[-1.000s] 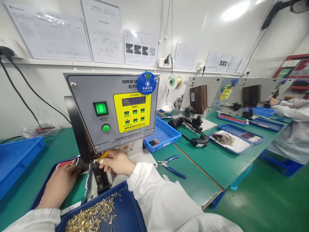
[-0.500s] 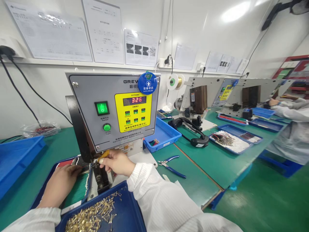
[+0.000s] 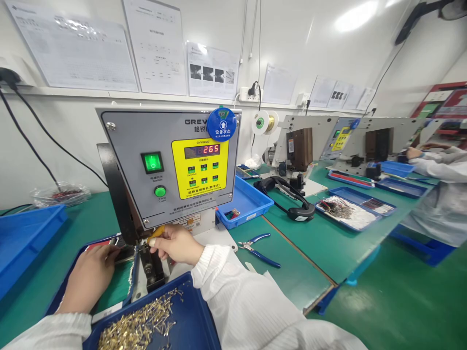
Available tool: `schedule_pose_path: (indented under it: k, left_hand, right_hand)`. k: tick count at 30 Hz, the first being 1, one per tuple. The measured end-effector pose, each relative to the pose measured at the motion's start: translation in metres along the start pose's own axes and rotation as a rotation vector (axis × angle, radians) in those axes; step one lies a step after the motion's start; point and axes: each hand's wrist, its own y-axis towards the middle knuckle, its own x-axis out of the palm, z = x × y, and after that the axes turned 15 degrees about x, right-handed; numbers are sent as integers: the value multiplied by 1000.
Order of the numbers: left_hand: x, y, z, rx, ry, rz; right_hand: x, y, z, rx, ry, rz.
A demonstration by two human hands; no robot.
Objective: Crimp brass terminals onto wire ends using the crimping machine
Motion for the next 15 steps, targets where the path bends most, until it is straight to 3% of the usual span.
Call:
schedule_pose_path:
  k: [4, 11, 15]
  left_hand:
    - [-7, -6, 9, 41, 49, 113]
    - [-12, -12, 31, 205, 33, 490]
    - [-12, -16, 43, 219, 14, 583]
  right_hand:
    - [-1, 0, -1, -9, -17, -5]
    - [-1, -1, -2, 6, -37, 11]
    - [0, 0, 0, -4, -38, 14]
